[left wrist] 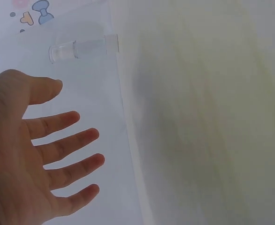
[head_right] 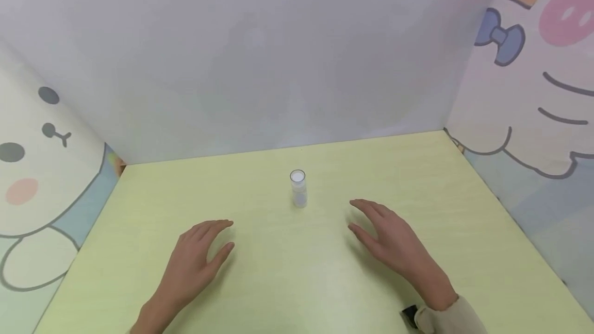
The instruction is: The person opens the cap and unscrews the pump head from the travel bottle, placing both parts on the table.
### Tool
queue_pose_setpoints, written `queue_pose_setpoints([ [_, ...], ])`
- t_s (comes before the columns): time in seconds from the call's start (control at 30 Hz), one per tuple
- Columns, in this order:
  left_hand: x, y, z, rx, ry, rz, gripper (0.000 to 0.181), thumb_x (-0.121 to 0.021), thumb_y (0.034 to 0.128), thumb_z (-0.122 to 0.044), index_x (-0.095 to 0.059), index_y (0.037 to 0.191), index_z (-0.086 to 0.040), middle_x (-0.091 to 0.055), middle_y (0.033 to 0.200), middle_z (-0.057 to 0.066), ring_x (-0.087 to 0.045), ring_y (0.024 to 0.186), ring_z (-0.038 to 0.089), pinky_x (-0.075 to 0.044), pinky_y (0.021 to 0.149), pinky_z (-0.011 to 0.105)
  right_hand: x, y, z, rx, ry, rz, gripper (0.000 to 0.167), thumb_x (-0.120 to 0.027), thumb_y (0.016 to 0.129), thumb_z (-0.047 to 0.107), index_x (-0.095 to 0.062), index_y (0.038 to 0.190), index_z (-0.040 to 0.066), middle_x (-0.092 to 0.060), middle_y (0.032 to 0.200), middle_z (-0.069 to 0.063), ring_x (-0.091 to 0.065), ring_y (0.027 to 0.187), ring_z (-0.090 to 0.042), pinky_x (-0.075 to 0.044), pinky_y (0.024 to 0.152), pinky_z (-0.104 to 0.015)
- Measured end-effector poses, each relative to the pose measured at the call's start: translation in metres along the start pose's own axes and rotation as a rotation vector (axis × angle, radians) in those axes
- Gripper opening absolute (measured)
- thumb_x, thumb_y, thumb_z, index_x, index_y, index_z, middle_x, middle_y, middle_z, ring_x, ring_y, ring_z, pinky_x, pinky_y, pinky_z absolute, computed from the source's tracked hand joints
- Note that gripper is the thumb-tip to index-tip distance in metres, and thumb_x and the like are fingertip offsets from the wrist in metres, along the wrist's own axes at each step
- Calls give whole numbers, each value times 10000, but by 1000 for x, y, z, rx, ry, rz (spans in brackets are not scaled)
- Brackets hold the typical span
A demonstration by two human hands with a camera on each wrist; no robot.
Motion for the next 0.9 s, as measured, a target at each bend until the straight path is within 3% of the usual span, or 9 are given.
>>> queue_pose_setpoints([
  [0.23,-1,7,-8,-9,-32,-24,337,-802,908,-258,-723,1222,-165,-736,1183,0,-670,1160,292,-512,941,539,-3,9,4,37,-1,-14,523,-786,937,205,-603,1426,178,-685,1369,-56,-666,1248,-297,-553,973,-507],
  [0.9,-19,35,-26,35,-92,65,317,-756,961,-321,-721,1247,-190,-728,1248,10,-657,1210,305,-517,956,550,-6,26,16,40,14,-9,504,-780,945,295,-617,1404,168,-686,1364,-46,-675,1243,-281,-573,964,-500],
])
Point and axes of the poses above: each hand's wrist, its own y-axis towards the middle knuckle, its own x-axis out of the back of the hand, z = x × y, the point moved 5 cm from there along y, towards the middle knuckle
